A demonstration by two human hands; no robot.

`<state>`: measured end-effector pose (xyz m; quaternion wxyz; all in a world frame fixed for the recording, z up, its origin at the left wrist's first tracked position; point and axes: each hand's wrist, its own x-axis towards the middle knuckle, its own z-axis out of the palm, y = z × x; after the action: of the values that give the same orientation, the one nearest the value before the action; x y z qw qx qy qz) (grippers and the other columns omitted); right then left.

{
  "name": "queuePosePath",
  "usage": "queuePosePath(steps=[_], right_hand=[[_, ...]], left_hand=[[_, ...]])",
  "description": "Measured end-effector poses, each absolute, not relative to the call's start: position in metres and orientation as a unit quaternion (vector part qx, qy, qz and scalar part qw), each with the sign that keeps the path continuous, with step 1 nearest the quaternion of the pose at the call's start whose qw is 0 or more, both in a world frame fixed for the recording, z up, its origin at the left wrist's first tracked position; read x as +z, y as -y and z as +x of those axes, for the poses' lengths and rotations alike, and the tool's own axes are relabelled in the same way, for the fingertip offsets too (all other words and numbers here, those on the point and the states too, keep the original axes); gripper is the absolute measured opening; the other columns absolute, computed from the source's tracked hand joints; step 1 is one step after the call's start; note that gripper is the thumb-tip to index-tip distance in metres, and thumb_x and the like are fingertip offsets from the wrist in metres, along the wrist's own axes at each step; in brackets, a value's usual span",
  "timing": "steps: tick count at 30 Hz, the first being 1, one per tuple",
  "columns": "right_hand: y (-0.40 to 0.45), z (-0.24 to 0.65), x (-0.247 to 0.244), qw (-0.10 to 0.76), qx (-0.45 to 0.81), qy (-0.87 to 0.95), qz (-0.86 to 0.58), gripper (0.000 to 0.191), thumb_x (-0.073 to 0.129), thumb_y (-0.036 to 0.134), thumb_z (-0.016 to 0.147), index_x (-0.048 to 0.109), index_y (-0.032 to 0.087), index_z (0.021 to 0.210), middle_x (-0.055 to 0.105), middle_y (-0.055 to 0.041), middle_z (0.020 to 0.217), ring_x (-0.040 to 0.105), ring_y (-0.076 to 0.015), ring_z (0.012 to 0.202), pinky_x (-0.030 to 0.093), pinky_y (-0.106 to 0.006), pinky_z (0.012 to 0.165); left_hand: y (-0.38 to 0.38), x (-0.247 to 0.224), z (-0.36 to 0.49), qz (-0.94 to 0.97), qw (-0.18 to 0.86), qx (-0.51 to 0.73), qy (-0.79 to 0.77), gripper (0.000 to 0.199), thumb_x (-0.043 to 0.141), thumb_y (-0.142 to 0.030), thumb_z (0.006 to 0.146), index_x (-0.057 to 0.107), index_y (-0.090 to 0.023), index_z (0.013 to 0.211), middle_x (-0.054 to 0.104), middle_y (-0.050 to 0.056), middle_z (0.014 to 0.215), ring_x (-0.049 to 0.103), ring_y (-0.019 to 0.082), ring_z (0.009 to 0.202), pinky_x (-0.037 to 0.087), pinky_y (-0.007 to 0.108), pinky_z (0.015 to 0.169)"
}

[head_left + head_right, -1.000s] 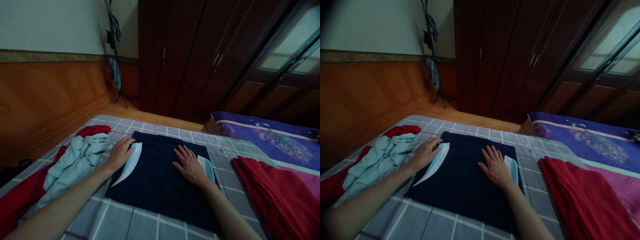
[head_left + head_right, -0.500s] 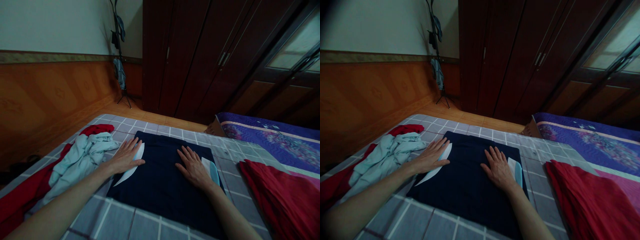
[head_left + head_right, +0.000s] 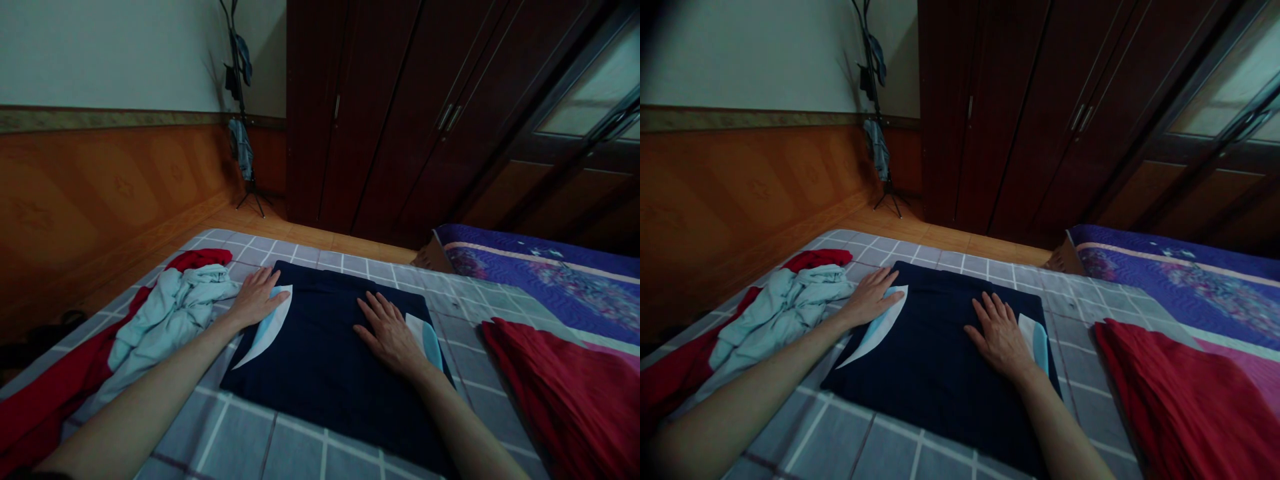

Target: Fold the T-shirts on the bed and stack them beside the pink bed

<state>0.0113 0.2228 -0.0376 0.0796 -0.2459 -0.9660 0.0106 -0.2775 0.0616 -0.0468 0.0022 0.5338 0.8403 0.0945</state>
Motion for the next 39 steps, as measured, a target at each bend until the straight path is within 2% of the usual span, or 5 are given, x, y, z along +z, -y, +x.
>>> queuePosePath(steps=[10, 15, 18, 27, 39], right_hand=[[-0.223, 0.011, -0.036, 0.076, 0.007, 0.967, -0.244, 0.059, 0.036, 0.052, 0.092, 0.040, 0.018, 0.140, 0.033, -0.0119, 0.148, 0.022, -0.0302, 0.138, 0.025, -0.050, 0.109], [-0.223, 0.011, -0.035, 0.071, 0.009, 0.967, -0.246, 0.060, 0.036, 0.053, 0.092, 0.040, 0.018, 0.140, 0.032, -0.0118, 0.148, 0.022, -0.0301, 0.138, 0.024, -0.050, 0.109], [-0.223, 0.011, -0.035, 0.073, 0.014, 0.967, -0.245, 0.059, 0.036, 0.052, 0.092, 0.040, 0.018, 0.140, 0.032, -0.0121, 0.148, 0.022, -0.0299, 0.138, 0.024, -0.050, 0.109], [-0.221, 0.012, -0.031, 0.065, 0.028, 0.967, -0.246, 0.059, 0.036, 0.052, 0.092, 0.039, 0.018, 0.140, 0.031, -0.0120, 0.149, 0.020, -0.0295, 0.139, 0.024, -0.051, 0.109], [-0.219, 0.013, -0.024, 0.054, 0.063, 0.966, -0.247, 0.082, 0.043, 0.069, 0.080, 0.037, 0.015, 0.141, 0.028, -0.0156, 0.149, 0.017, -0.0330, 0.139, 0.021, -0.052, 0.109]], left_hand=[[-0.054, -0.031, -0.266, 0.538, -0.015, 0.123, -0.834, 0.072, 0.026, -0.055, 0.093, 0.019, -0.007, 0.146, 0.023, 0.016, 0.151, 0.016, 0.030, 0.140, 0.017, 0.051, 0.111], [-0.044, -0.018, -0.242, 0.701, 0.035, 0.079, -0.708, 0.070, 0.025, -0.061, 0.091, 0.016, -0.021, 0.148, 0.014, 0.007, 0.154, 0.007, 0.024, 0.142, 0.009, 0.046, 0.114], [-0.041, -0.015, -0.235, 0.707, 0.074, 0.042, -0.702, 0.076, 0.028, -0.066, 0.088, 0.019, -0.020, 0.147, 0.015, 0.011, 0.154, 0.008, 0.026, 0.142, 0.008, 0.047, 0.114], [-0.027, -0.008, -0.193, 0.780, 0.145, 0.064, -0.605, 0.070, 0.044, -0.059, 0.087, 0.015, -0.036, 0.146, 0.006, 0.003, 0.156, 0.000, 0.029, 0.142, 0.002, 0.051, 0.113], [-0.026, -0.004, -0.181, 0.814, 0.190, 0.097, -0.540, 0.075, 0.049, -0.065, 0.081, 0.023, -0.035, 0.145, 0.012, 0.006, 0.155, 0.006, 0.035, 0.141, 0.005, 0.058, 0.111]])
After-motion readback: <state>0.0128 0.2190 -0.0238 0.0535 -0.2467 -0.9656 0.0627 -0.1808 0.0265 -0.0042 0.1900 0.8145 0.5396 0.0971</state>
